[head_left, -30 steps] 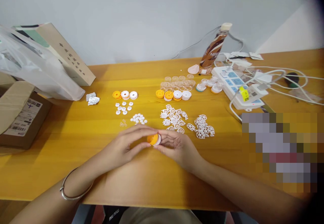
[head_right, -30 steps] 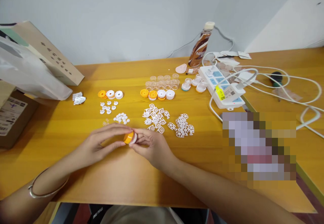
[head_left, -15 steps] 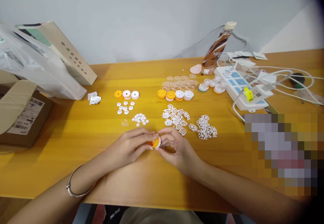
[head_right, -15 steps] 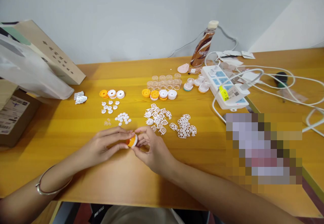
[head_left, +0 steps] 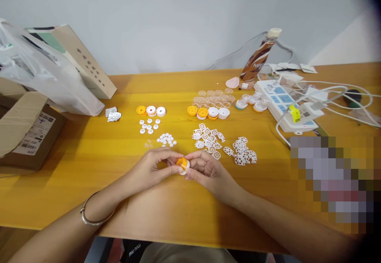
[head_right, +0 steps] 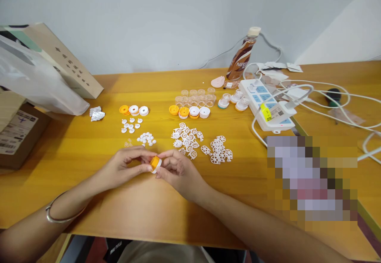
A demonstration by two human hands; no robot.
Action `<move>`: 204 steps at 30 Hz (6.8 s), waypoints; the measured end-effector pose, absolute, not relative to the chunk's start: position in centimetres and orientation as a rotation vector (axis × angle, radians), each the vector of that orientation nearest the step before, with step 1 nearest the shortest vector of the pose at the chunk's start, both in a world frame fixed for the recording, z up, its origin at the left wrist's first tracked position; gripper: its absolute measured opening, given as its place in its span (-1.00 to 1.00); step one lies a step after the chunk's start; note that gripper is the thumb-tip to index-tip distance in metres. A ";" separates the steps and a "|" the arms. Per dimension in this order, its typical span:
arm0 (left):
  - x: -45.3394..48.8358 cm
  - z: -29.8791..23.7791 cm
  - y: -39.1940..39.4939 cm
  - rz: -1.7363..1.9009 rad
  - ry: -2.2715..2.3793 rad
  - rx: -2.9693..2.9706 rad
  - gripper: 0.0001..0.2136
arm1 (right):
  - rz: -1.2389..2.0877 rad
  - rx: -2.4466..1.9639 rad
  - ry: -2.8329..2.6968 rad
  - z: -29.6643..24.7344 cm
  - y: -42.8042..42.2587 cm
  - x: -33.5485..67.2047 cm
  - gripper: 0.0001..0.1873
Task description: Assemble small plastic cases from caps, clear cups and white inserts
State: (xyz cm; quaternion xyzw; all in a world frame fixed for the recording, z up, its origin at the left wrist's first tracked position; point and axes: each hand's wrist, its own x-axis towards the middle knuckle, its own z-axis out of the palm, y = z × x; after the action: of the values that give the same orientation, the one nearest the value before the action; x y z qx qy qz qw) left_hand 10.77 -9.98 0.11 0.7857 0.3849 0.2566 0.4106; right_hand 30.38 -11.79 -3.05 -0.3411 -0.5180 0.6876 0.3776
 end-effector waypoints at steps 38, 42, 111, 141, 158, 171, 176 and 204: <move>9.6 1.9 -10.7 0.309 1.021 2.555 -0.78 | 1.622 -0.912 -1.261 -3.2 -11.0 30.3 -0.71; 10.2 1.7 -10.8 0.639 1.047 2.479 -0.80 | 1.645 -0.884 -1.288 -3.7 -11.1 30.1 -0.72; 10.2 0.9 -9.4 0.741 0.905 1.580 -0.72 | 1.561 -0.973 -1.294 -3.1 -11.1 30.4 -0.67; 11.1 -0.4 -11.1 0.822 0.974 2.260 -0.72 | 1.328 -0.890 -1.606 -3.5 -12.5 30.5 -0.65; 11.3 -0.5 -10.6 0.778 0.915 2.181 -0.72 | 1.458 -0.825 -1.498 -4.5 -12.5 30.0 -0.68; 11.4 -2.0 -11.4 0.542 0.959 2.713 -0.70 | 0.670 -1.255 -1.979 -0.8 -8.9 33.8 -0.91; 10.8 -0.5 -11.3 0.807 0.973 2.694 -0.69 | 0.451 -1.600 -1.896 1.1 -6.5 39.1 -0.80; 16.8 -0.4 -0.7 0.543 1.153 2.332 -0.87 | 0.723 -1.770 -1.857 -1.1 -5.0 42.3 -0.82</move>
State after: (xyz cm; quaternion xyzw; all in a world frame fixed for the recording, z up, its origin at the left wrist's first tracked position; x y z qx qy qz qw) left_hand 16.76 -0.68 -0.36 0.8518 0.4214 0.1983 0.2398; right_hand 42.30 -5.01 -1.14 -0.6455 -0.6769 0.2635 0.2359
